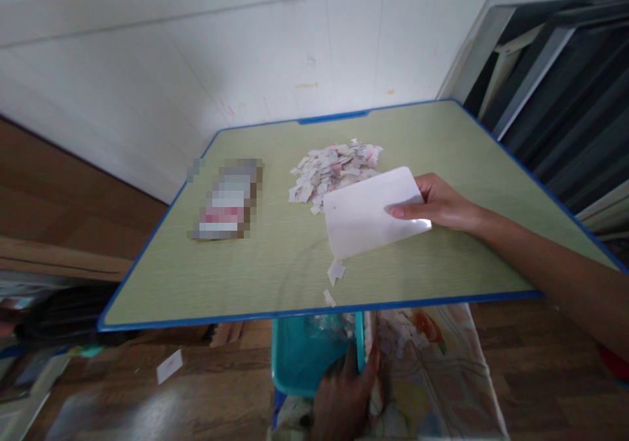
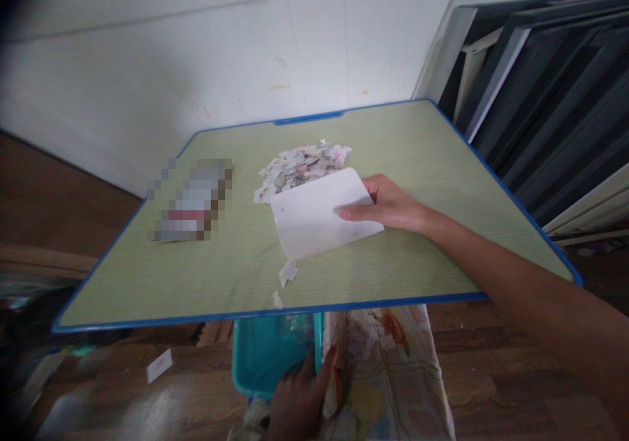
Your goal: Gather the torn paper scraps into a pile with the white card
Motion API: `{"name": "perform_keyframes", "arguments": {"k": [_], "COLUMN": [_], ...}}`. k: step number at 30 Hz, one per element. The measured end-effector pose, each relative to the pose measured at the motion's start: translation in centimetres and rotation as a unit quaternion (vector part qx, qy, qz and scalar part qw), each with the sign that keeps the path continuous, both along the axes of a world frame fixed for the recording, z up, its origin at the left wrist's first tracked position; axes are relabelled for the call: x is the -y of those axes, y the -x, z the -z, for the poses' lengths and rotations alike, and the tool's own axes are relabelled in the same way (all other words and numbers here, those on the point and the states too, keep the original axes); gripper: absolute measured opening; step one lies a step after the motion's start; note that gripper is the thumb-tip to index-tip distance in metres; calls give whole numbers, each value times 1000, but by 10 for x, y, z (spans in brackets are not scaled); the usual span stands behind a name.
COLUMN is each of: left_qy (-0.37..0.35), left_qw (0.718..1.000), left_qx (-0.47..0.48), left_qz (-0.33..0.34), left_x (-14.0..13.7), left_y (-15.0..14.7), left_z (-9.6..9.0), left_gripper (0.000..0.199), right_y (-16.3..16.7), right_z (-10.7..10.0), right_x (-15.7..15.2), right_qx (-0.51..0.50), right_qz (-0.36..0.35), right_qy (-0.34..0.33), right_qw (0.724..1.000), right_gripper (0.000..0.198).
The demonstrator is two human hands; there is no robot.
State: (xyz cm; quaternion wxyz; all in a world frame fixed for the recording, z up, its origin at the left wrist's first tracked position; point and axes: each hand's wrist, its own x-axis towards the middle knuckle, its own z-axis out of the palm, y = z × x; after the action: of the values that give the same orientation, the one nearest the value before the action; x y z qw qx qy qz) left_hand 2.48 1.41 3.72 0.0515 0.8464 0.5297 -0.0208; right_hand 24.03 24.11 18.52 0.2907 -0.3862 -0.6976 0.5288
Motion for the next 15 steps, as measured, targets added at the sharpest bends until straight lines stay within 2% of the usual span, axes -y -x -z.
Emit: {"name": "perform_keyframes", "arguments": {"k": [5, 15], "left_qy": [-6, 28], "left_qw": [1000, 999], "left_qx": [2, 16], "left_qz": [0, -3], "left_x": [1, 0], "left_y": [1, 1], "left_z": [4, 3], "left_gripper": [70, 64], "right_y": [-1, 1], "right_z": [1, -1], "right_x": [-1, 2], "right_qx": [-24, 12], "right_qz": [27, -15], "right_qy": [12, 12], "right_qw": [999, 1000], "right_gripper": [31, 27]}}
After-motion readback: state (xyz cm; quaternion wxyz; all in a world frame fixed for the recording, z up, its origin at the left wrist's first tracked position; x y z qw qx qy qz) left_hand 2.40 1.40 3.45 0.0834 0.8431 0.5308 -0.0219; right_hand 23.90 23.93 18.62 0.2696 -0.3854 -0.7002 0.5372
